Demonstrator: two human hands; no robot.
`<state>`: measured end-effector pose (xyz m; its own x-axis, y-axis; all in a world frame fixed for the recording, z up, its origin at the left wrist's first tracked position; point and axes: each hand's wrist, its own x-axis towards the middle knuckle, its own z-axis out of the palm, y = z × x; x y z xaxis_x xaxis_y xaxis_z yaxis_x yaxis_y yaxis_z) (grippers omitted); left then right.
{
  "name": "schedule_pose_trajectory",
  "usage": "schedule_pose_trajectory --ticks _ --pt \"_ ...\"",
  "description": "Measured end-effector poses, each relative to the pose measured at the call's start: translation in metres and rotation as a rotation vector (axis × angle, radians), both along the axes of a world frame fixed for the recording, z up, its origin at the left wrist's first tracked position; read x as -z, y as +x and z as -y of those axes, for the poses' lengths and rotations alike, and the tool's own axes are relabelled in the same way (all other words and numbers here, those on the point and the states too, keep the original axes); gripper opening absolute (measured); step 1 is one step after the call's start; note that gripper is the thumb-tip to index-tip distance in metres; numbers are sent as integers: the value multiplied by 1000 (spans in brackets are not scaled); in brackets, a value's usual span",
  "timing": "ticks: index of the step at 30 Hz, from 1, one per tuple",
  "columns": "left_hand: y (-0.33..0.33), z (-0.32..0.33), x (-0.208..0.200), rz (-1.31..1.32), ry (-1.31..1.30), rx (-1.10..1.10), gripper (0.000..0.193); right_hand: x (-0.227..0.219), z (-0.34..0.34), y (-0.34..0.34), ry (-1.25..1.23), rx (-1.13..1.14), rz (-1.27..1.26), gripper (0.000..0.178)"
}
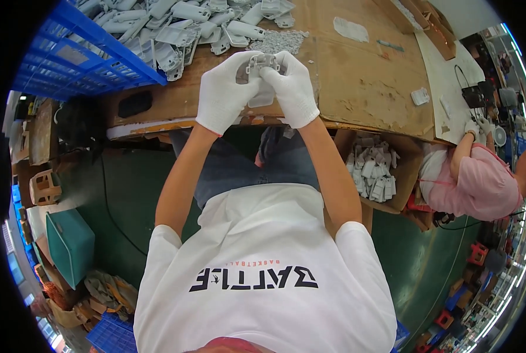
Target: The person picks up a white plastic remote casing from a blue bin, fits a small white component into it by hand, and places the assembled unit into a cardboard box.
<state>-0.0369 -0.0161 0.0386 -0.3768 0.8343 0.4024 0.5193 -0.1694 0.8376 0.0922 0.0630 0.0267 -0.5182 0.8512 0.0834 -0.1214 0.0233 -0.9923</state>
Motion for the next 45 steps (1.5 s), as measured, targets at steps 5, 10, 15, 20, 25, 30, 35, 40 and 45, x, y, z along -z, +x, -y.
schedule_pose_trajectory --ticks 5,10,15,20,25,30,35,40,45 --pt "4 5 -1 -2 37 3 31 1 3 -1 42 49 21 4" --pt "13 10 6 -30 24 -55 34 9 9 -3 77 132 31 4" --pt "8 15 4 86 -44 -65 37 3 18 2 -56 22 -10 14" --pt "9 8 4 94 -82 -63 39 -6 26 7 -143 16 -76 24" --pt "15 -8 -1 74 -85 -52 36 -10 9 4 -79 94 -3 24" --pt "23 -31 3 92 -120 -36 32 -14 -16 6 -104 121 58 24" --pt "24 -47 1 79 -203 -22 31 -10 -35 9 -204 73 40 26" --pt "26 -54 1 57 -222 10 32 -6 -42 17 -194 70 38 27" --pt "27 -58 0 108 -287 69 33 5 -46 19 -146 81 30 26"
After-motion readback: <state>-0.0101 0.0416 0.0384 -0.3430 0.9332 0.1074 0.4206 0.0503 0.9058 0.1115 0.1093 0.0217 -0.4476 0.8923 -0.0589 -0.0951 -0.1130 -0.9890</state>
